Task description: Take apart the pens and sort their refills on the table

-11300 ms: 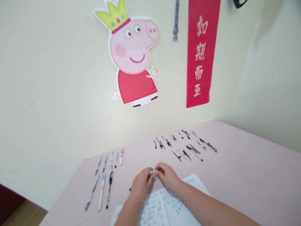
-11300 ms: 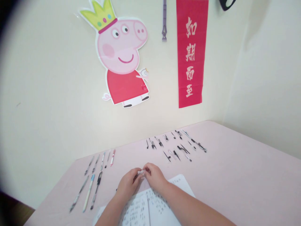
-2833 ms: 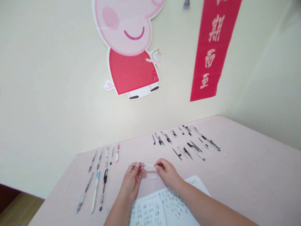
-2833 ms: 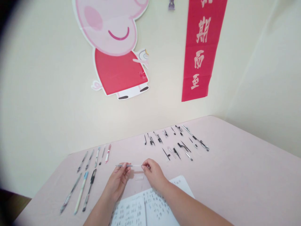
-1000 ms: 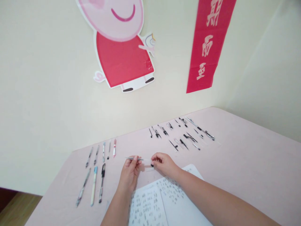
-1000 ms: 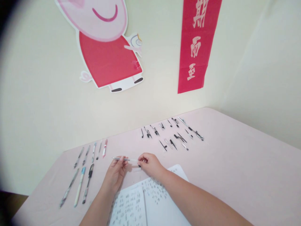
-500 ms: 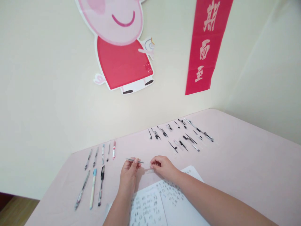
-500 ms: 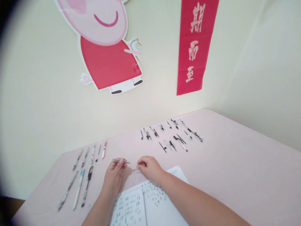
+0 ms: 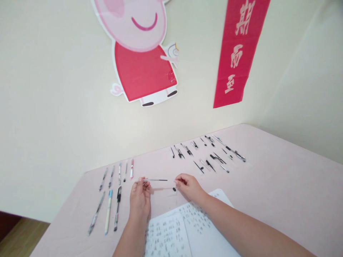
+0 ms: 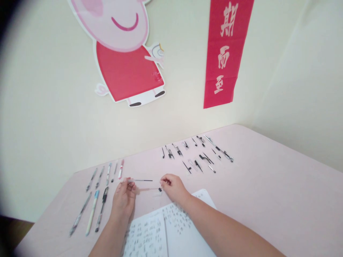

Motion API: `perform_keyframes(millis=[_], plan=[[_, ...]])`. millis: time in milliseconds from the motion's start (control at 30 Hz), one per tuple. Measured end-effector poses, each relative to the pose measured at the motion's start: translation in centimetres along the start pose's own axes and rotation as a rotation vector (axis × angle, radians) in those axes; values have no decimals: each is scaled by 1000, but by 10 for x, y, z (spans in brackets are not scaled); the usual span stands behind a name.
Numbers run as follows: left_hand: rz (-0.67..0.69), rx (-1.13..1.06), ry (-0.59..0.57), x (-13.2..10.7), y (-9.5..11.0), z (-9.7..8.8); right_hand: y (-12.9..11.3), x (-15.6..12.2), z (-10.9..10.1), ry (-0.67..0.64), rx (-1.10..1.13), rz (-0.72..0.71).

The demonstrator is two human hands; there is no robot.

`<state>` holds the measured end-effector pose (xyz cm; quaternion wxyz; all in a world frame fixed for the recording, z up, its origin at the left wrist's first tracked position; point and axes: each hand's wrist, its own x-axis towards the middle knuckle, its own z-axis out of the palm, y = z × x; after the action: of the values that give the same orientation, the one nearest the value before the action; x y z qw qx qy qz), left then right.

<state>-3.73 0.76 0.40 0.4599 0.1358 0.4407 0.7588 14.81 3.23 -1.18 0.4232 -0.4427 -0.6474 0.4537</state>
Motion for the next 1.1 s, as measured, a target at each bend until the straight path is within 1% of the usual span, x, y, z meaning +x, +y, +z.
perform_keyframes(millis=[167,267,333,433,567,700,767,867,967,1100], plan=[[63,-42,157,9,18,-4,1,2,-1,57,-4,24],[73,-56,216,10,25,-3,3,3,-3,88,-37,4],[60,-63,229,8,26,0,5,2,-4,107,-99,-11],[-7,-25,173,-1,21,6,7,1,-6,125,-239,-28],[-103,85,19,-17,11,17,6,-1,-6,118,-390,-65],[-135,173,-124,-28,3,22,5,-3,-5,110,-457,-105],[-171,203,-169,-33,0,23,6,-3,-5,105,-469,-115],[-225,233,-177,-39,-4,24,7,-3,-5,121,-448,-142],[-228,244,-144,-43,-8,25,4,-4,-6,129,-375,-207],[-204,214,-134,-47,-16,28,-8,-8,-6,34,-276,-345]])
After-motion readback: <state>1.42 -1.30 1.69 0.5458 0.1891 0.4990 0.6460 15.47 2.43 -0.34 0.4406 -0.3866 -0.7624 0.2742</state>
